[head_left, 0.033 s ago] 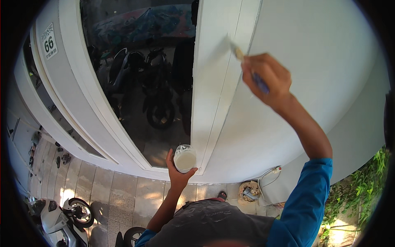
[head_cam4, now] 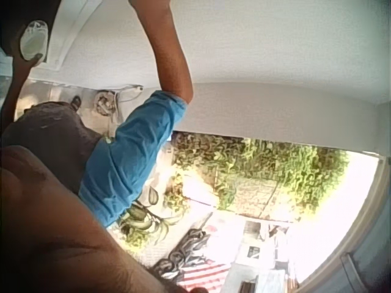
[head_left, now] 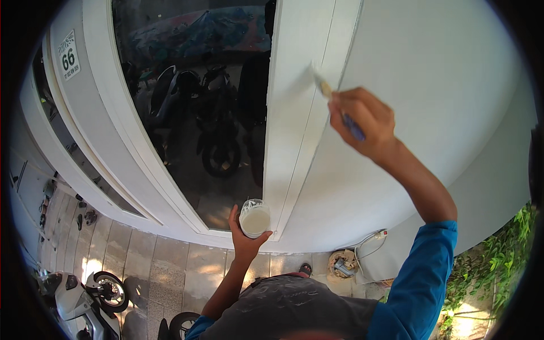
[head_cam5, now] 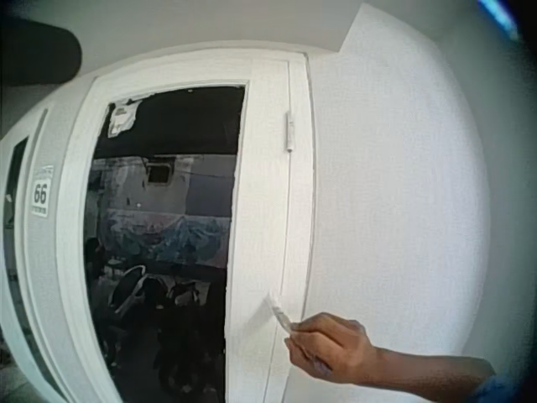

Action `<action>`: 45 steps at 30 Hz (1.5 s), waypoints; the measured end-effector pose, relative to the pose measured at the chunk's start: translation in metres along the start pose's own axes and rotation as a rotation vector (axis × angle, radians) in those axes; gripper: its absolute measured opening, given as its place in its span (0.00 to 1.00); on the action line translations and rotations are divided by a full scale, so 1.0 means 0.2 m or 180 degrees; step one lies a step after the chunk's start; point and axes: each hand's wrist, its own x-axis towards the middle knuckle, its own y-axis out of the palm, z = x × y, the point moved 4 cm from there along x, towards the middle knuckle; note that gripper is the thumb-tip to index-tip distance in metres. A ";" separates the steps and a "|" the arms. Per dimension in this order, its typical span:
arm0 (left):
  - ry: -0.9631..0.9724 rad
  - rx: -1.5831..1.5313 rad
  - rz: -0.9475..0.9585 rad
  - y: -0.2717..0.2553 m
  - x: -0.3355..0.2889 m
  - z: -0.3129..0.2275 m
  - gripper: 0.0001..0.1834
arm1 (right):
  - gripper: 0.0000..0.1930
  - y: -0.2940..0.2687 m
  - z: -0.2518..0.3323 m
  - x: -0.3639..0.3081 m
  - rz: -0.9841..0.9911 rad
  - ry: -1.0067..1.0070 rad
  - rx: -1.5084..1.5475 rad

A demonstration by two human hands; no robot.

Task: The person paints a door frame or wall section with a paintbrush, using white paint from a container.

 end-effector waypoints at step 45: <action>0.0100 0.0218 -0.0032 -0.02 0.00 -0.02 0.66 | 0.08 -0.11 -0.21 0.36 0.1678 0.0714 0.0688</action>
